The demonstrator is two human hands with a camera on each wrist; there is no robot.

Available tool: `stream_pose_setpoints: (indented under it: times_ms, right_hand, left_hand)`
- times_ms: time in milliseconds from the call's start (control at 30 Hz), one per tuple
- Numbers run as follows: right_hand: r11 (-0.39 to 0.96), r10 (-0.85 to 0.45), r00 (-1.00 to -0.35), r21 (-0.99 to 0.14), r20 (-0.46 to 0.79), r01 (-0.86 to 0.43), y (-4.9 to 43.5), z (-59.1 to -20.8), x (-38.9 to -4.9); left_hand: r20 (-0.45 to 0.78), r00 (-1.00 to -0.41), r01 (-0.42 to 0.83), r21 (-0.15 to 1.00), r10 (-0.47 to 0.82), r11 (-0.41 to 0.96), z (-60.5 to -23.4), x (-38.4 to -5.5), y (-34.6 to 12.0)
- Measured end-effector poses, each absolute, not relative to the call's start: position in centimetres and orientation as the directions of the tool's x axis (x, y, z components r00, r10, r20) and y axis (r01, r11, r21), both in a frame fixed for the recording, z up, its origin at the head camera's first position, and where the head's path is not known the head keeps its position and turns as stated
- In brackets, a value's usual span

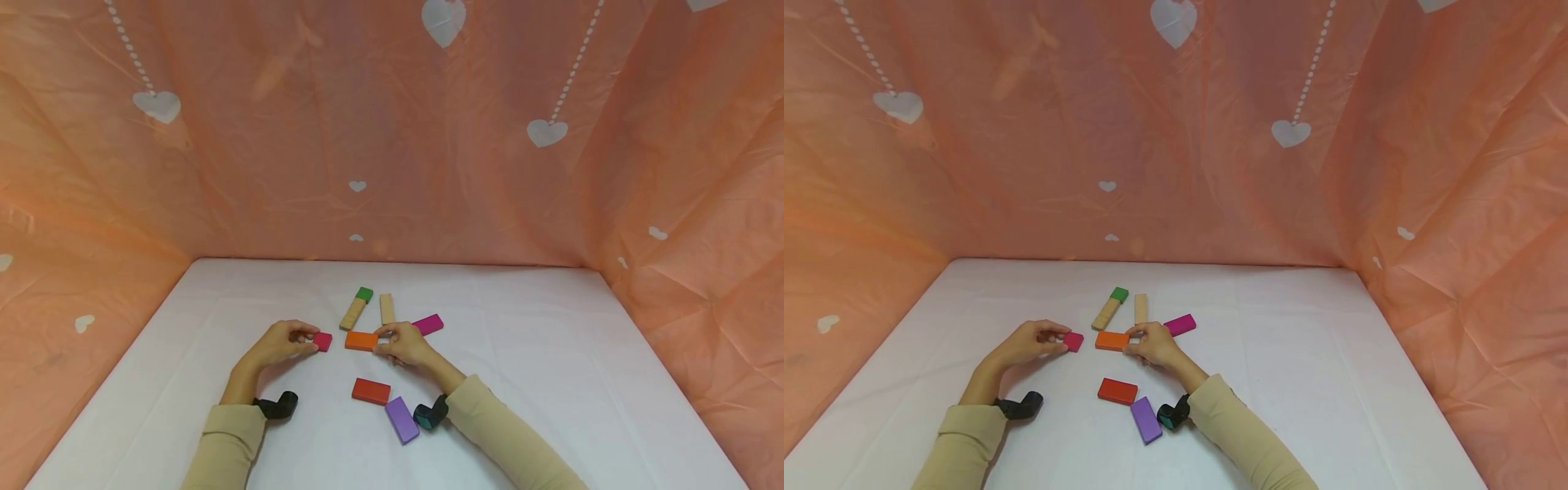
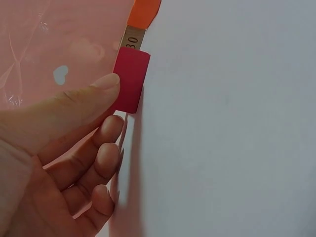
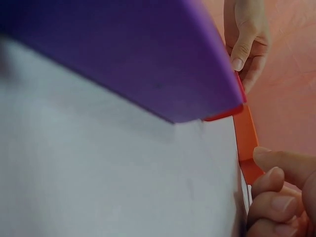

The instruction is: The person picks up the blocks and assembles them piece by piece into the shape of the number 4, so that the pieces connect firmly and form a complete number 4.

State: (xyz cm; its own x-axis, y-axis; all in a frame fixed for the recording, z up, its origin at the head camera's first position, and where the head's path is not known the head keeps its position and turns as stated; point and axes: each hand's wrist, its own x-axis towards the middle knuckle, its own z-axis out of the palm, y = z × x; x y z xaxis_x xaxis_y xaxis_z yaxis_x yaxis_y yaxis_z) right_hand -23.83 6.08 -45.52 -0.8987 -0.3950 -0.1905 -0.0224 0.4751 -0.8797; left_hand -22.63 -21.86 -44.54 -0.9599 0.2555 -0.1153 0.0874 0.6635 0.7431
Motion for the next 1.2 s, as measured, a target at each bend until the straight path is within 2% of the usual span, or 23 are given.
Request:
stream_pose_setpoints:
  times_ms: [567,1200]
  right_hand:
    - [0.477,-0.392,-0.904,-0.878,-0.171,-0.04,6.0,-45.3,-23.6]
    - [0.462,-0.384,-0.901,-0.887,-0.204,0.004,6.1,-45.4,-23.6]
  left_hand:
    - [-0.132,-0.961,0.066,0.744,0.243,0.665,-44.6,-22.9,-20.7]
    - [-0.056,-0.958,0.147,0.745,0.281,0.651,-44.7,-23.1,-20.0]
